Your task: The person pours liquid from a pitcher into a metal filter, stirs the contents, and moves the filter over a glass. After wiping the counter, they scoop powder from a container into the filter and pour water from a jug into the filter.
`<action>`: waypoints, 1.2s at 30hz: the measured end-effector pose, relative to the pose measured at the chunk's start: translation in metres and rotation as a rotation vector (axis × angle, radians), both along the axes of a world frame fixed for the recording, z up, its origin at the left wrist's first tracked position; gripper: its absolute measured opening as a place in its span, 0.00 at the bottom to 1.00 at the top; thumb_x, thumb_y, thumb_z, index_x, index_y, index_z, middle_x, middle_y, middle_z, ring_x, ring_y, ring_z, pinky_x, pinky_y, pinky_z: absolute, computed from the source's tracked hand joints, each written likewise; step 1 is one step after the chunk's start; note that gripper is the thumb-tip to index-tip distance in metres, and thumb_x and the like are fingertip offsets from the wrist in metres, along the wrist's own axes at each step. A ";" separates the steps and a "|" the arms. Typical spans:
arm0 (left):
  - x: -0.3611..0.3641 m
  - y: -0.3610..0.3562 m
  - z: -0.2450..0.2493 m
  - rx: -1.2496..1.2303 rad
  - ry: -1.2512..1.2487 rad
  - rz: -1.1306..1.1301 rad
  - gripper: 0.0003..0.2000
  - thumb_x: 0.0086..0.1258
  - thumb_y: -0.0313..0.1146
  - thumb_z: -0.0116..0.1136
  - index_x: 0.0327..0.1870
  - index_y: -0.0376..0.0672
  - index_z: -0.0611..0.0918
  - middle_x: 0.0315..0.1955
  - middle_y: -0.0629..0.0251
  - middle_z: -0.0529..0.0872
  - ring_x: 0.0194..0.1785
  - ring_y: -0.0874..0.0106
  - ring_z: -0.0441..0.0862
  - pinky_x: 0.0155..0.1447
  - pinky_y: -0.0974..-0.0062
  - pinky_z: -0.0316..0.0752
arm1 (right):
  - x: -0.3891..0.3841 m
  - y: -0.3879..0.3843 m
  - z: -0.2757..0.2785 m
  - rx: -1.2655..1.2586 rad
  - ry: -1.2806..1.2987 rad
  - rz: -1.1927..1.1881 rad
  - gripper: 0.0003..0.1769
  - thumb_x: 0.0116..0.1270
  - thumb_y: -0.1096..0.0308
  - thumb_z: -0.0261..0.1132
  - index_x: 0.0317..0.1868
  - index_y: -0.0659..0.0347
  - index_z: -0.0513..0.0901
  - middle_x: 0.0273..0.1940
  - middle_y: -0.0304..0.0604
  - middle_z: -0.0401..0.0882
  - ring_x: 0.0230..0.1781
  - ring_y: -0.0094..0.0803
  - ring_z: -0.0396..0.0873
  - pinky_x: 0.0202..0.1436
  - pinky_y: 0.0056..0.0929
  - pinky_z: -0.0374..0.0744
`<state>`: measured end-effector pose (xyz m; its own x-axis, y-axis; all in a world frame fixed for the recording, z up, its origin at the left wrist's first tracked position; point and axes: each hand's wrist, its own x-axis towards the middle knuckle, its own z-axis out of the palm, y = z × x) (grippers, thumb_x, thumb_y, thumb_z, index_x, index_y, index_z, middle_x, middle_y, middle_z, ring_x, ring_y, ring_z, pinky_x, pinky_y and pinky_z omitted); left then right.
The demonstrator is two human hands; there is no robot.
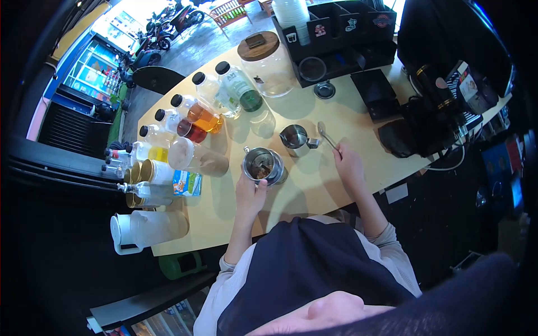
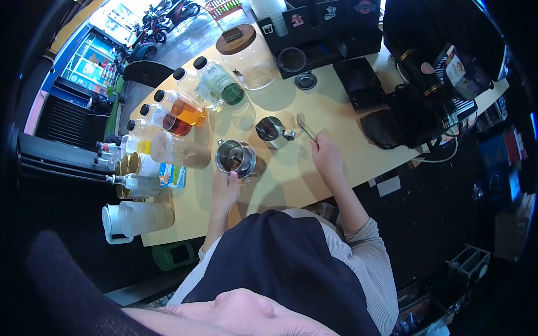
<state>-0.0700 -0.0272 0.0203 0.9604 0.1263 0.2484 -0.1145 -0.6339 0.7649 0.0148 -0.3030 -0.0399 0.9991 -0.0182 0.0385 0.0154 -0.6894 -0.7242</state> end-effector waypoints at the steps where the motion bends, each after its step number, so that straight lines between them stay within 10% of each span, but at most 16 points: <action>1: -0.001 0.000 0.001 -0.032 0.036 -0.002 0.43 0.58 0.68 0.59 0.62 0.38 0.70 0.44 0.54 0.84 0.49 0.54 0.84 0.50 0.60 0.77 | 0.001 -0.003 -0.003 0.005 0.004 -0.007 0.08 0.67 0.67 0.61 0.35 0.64 0.78 0.35 0.54 0.81 0.35 0.51 0.81 0.38 0.47 0.77; 6: 0.001 0.003 -0.003 0.115 -0.017 -0.057 0.42 0.57 0.67 0.62 0.61 0.39 0.71 0.46 0.55 0.84 0.49 0.54 0.84 0.51 0.60 0.77 | 0.007 -0.025 -0.003 0.243 -0.237 0.033 0.12 0.69 0.70 0.58 0.50 0.62 0.82 0.37 0.55 0.81 0.36 0.52 0.80 0.38 0.41 0.76; 15: 0.002 -0.010 0.011 0.103 0.059 0.019 0.39 0.50 0.51 0.76 0.60 0.39 0.73 0.47 0.56 0.85 0.51 0.56 0.84 0.54 0.62 0.77 | 0.009 -0.025 0.131 0.505 -0.214 0.314 0.08 0.61 0.74 0.68 0.42 0.65 0.87 0.29 0.39 0.76 0.27 0.23 0.73 0.33 0.20 0.70; 36: 0.004 -0.011 0.014 0.081 0.104 0.085 0.43 0.45 0.51 0.78 0.60 0.37 0.70 0.46 0.53 0.86 0.50 0.57 0.85 0.54 0.63 0.78 | 0.028 0.079 0.175 0.341 -0.333 0.975 0.07 0.63 0.69 0.68 0.37 0.64 0.85 0.29 0.43 0.82 0.26 0.36 0.80 0.32 0.28 0.77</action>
<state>-0.0655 -0.0385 0.0342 0.9682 0.1919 0.1606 0.0197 -0.6983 0.7156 0.0429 -0.2237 0.1349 0.5299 0.7166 0.4536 0.6788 -0.0378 -0.7333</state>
